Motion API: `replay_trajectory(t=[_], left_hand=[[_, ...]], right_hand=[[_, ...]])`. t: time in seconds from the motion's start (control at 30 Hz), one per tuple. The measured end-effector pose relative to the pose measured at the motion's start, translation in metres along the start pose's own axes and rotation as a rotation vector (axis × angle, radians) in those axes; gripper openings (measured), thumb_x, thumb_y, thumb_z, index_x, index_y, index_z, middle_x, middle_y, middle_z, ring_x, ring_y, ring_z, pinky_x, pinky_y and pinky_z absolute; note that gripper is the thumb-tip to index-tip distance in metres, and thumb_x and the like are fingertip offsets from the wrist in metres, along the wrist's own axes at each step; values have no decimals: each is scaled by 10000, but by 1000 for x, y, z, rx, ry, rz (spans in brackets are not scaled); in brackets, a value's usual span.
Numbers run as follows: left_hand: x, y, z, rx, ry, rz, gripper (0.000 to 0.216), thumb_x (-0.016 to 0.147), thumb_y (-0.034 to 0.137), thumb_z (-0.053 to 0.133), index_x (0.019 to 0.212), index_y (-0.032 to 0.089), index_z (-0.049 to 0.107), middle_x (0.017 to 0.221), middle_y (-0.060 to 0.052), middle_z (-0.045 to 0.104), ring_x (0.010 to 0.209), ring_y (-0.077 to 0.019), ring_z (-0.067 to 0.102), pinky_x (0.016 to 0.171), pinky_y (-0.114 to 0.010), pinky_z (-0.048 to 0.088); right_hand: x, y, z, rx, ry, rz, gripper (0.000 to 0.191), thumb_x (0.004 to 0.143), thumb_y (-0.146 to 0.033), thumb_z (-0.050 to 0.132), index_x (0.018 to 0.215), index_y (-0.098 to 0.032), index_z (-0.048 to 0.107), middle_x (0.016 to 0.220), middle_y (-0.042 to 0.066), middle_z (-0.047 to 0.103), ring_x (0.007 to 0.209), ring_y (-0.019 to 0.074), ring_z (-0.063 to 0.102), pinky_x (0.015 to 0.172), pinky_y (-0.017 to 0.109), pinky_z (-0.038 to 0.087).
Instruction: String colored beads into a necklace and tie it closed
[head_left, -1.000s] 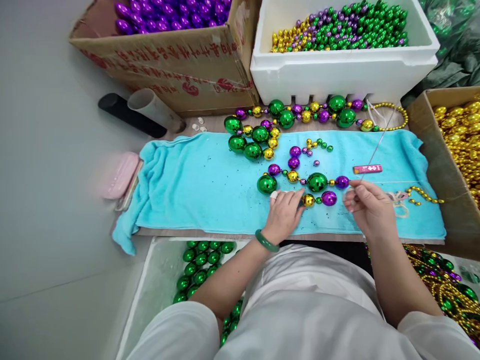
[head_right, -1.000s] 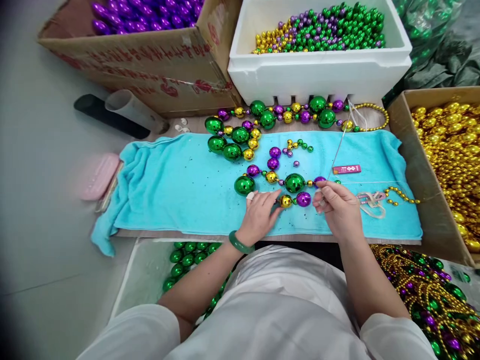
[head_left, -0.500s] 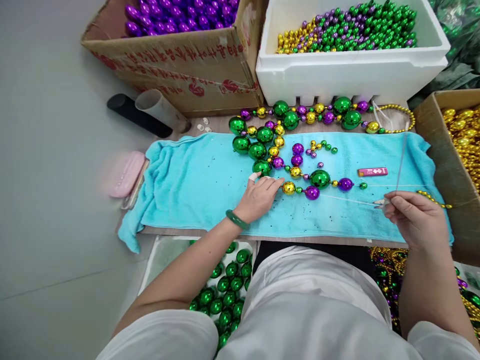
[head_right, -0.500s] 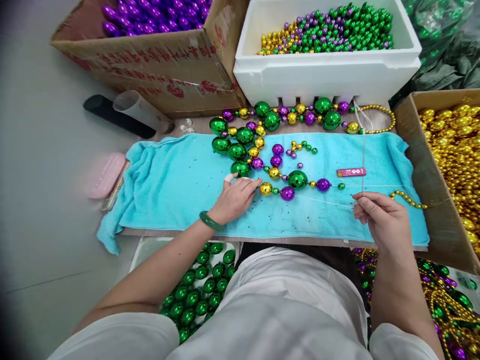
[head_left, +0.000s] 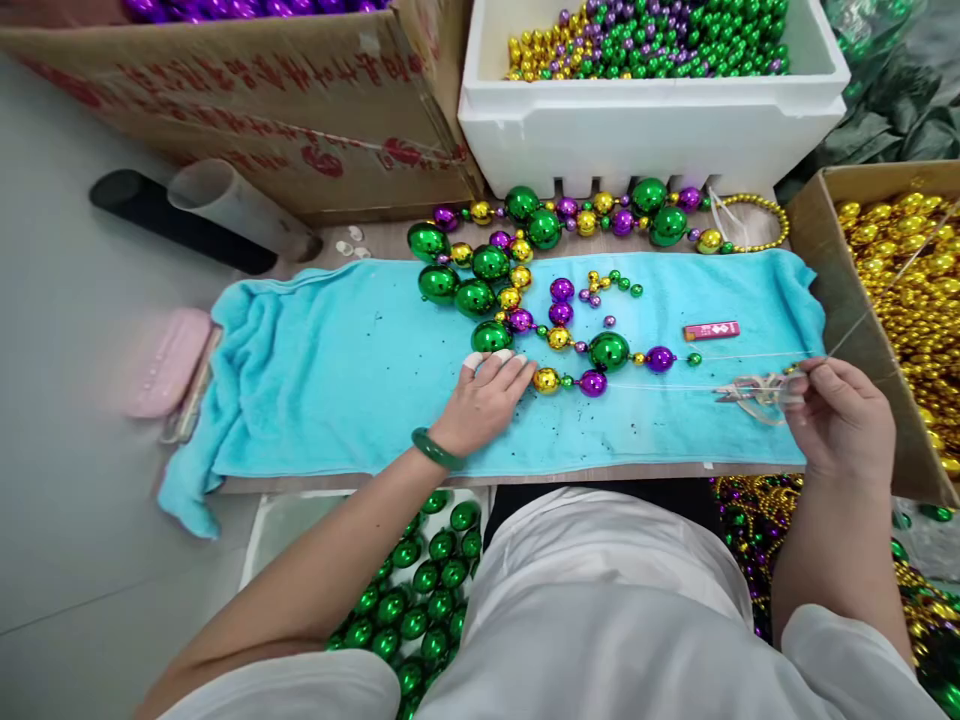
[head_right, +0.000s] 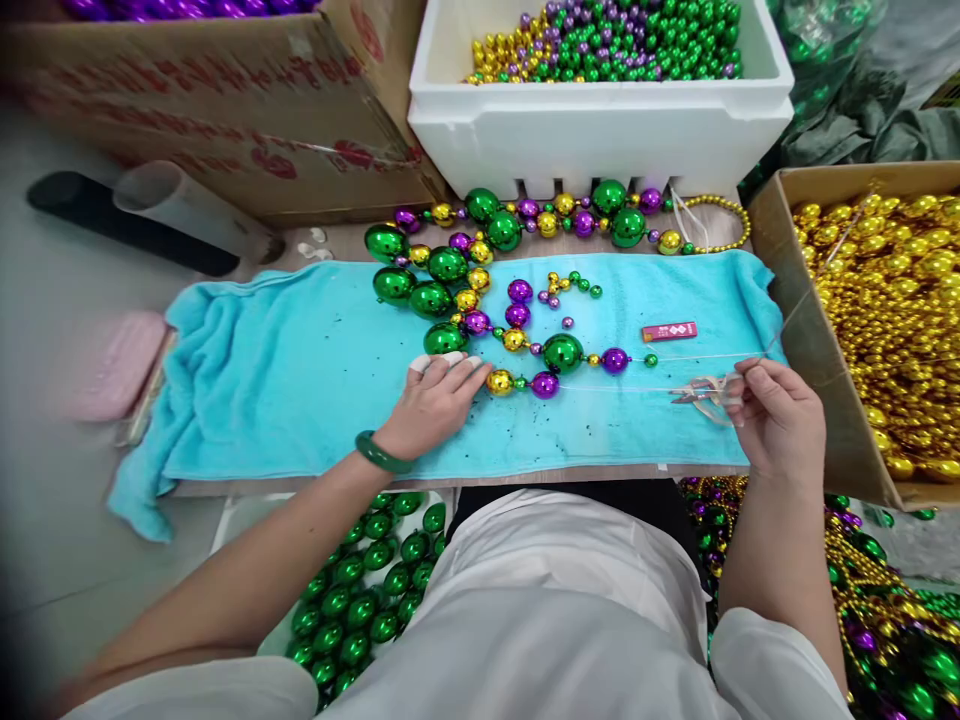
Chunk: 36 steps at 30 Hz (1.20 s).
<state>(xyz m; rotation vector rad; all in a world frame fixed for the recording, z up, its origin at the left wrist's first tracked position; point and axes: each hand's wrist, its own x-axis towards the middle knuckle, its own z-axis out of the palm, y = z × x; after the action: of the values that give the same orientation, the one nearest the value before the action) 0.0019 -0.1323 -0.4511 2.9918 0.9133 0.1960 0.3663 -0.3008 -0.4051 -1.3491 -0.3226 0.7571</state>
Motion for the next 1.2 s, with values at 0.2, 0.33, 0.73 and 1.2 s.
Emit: replay_trajectory(t=[0.2,0.33,0.73,1.2], left_hand=[[1,3,0,41,-5,26,473,900,122,357,1340,214,505,1270,-116,602,1215,-287,483,1033,-493,316],[3,2,-4,64,-21,26,475,894,125,361,1338,206,506,1251,-122,606,1207,-285,482,1025,-479,331],[31,0,-43,49,-91,70,381,819,188,454,1157,211,628,1129,-131,622,1128,-319,490,967,-538,332],[225,-15,-15,-271,-99,-123,288,817,204,555,1051,124,703,975,-95,679,991,-220,605,940,-391,447]], right_hand=[[9,-9,-13,90,93,-71,136,604,-192,713,721,-132,679,521,27,559,420,102,473,334,206,287],[10,-14,-19,98,145,-91,100,605,-164,696,698,-126,688,512,40,559,425,111,482,338,212,285],[10,-11,-14,35,110,-133,140,589,-185,747,704,-115,711,503,44,579,419,125,511,346,227,334],[-13,25,48,-120,-230,-30,137,683,-230,744,792,-172,683,654,19,680,522,125,599,425,231,454]])
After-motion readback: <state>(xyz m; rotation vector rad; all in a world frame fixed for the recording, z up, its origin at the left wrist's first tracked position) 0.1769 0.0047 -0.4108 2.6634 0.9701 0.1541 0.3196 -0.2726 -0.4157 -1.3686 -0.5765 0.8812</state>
